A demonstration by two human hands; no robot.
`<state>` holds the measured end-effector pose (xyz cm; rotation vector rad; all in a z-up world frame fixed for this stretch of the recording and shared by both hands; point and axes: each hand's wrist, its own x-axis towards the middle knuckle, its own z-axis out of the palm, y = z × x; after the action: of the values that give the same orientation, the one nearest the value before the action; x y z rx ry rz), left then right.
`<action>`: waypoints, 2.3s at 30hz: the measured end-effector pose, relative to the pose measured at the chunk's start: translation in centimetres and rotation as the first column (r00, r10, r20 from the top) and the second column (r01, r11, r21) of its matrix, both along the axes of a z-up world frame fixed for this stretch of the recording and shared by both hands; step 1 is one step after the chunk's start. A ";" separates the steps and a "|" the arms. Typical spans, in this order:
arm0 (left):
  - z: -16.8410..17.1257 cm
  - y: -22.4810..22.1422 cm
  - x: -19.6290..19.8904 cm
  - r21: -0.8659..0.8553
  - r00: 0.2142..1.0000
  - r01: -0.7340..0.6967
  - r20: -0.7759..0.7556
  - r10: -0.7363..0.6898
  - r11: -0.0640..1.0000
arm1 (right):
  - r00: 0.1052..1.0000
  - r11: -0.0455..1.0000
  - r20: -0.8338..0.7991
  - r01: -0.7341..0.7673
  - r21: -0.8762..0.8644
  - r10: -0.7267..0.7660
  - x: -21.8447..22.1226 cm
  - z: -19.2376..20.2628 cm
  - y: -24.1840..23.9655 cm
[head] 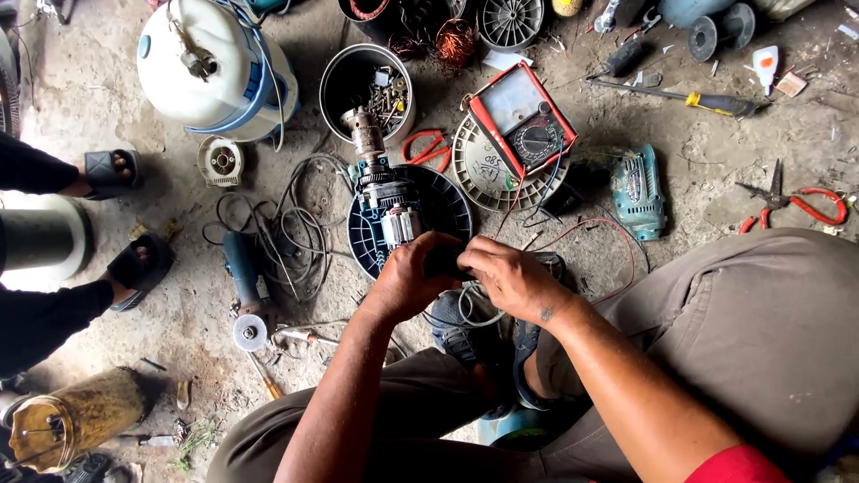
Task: Repairing the internal motor and wiring of a disassembled power tool
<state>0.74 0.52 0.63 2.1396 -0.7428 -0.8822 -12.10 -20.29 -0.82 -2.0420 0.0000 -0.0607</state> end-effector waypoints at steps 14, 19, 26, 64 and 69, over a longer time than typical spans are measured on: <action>0.3 -0.1 0.8 0.005 0.992 0.009 -0.128 -0.008 1.000 | 1.000 0.999 -0.007 0.013 0.041 -0.013 -0.1 -1.6 -0.3; -0.2 0.0 1.0 0.001 0.991 -0.002 -0.134 0.002 1.000 | 0.995 0.995 0.017 0.097 0.013 -0.097 -0.2 -2.2 0.3; -0.3 0.0 0.8 -0.001 0.993 0.018 -0.113 -0.018 1.000 | 0.997 0.997 -0.020 0.074 -0.034 -0.074 -0.6 -2.3 0.4; 4.6 0.7 -2.3 -0.133 0.932 -0.361 -0.038 0.359 0.923 | 0.970 0.925 -0.222 0.004 -0.381 -0.096 0.8 1.6 -1.2; -3.6 2.7 -8.7 -0.132 0.417 -0.909 -0.283 0.864 0.396 | 0.966 0.882 -0.160 -0.251 -0.398 0.202 3.5 4.4 0.2</action>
<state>-7.97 3.27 -2.93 1.7657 0.4298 -0.2975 -8.62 -20.07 3.55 -2.4564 -0.1972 0.2234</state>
